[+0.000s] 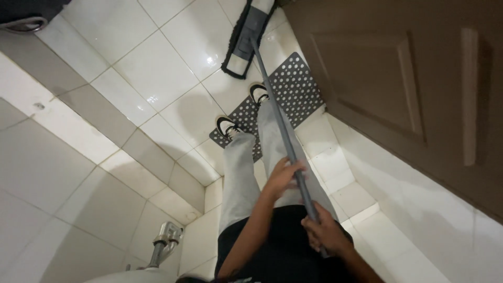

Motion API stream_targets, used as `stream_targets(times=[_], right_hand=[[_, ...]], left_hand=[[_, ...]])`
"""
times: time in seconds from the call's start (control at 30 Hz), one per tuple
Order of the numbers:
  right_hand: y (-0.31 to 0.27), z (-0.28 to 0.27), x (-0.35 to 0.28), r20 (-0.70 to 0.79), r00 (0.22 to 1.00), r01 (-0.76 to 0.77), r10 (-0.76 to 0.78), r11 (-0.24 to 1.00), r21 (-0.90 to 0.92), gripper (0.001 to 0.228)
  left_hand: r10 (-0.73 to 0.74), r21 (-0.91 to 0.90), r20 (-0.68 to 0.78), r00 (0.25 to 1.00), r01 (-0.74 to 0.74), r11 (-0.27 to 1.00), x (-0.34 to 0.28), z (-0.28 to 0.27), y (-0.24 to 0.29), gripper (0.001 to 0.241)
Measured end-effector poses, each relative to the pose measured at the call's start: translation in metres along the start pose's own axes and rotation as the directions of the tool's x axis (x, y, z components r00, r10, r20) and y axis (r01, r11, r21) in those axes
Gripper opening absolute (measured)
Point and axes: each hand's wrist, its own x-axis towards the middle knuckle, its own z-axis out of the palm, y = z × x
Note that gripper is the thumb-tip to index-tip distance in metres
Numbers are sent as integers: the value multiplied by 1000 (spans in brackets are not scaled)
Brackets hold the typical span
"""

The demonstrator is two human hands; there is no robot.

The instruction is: Mopping a tiled bathroom floor using a flat mop after moving a mat.

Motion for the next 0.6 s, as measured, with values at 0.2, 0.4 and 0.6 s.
stream_targets(times=[0.2,0.4,0.6], right_hand=[[-55,6,17,34,999,5,0,985,-170,57],[-99,13,78,96,988,138,-122,971,-193,66],[-170,19,153,212,958,229,-193,960,-159,61]], left_hand=[[207,-77,-185,961,-224,971,73,38,-13,37],[368,136,-345,863,-341,930,104,18,59,38],[638,508,-353,684,-432,745,171,-21,157,37]])
